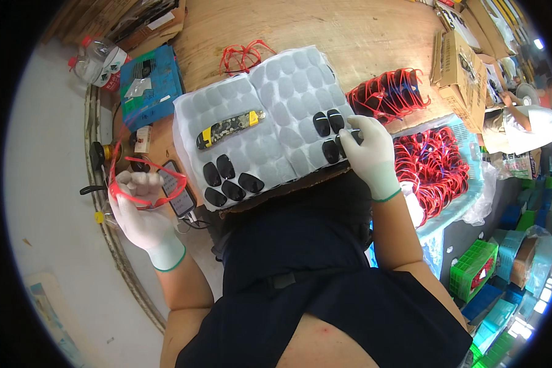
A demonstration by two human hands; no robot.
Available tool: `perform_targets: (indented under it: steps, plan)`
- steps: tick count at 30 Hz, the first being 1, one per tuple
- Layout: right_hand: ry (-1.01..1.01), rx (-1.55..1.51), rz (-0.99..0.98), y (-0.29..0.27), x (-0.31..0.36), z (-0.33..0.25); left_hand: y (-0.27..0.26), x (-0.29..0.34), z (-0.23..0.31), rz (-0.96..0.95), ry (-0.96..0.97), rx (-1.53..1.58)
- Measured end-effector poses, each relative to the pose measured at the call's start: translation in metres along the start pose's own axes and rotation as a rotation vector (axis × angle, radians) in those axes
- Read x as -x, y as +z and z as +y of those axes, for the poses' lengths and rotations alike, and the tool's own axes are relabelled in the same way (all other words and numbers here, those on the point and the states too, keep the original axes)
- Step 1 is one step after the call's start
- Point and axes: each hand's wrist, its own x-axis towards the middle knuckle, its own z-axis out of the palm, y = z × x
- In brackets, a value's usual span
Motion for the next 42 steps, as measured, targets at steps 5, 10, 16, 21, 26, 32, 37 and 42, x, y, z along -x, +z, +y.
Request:
perform_targets:
  steps: [5, 10, 16, 21, 26, 32, 37, 42]
  plan:
    - [0.129, 0.074, -0.008, -0.014, 0.01, 0.019, 0.006, 0.02, 0.001, -0.009, -0.121, 0.042]
    - [0.101, 0.09, -0.06, -0.007, 0.019, 0.017, 0.04, 0.048, -0.012, -0.261, -0.179, -0.018]
    - [0.107, 0.169, -0.075, 0.007, 0.021, 0.002, 0.053, 0.062, -0.016, -0.499, -0.285, -0.249]
    - [0.243, 0.297, -0.072, -0.005, 0.011, 0.027, 0.043, 0.063, -0.008, -0.452, -0.408, -0.19]
    - [0.443, -0.031, -0.178, -0.001, 0.008, 0.061, 0.043, 0.061, -0.016, -0.584, -0.326, -0.224]
    - [0.385, -0.373, 0.095, -0.01, 0.012, 0.077, 0.054, 0.047, -0.022, -0.705, -0.214, -0.244]
    - [0.363, -0.936, -0.216, -0.042, 0.02, -0.003, 0.104, 0.058, -0.019, -0.609, -0.533, -0.511]
    - [0.095, -0.916, -0.456, -0.025, 0.044, -0.066, 0.134, 0.068, -0.033, -0.931, -0.317, -0.668]
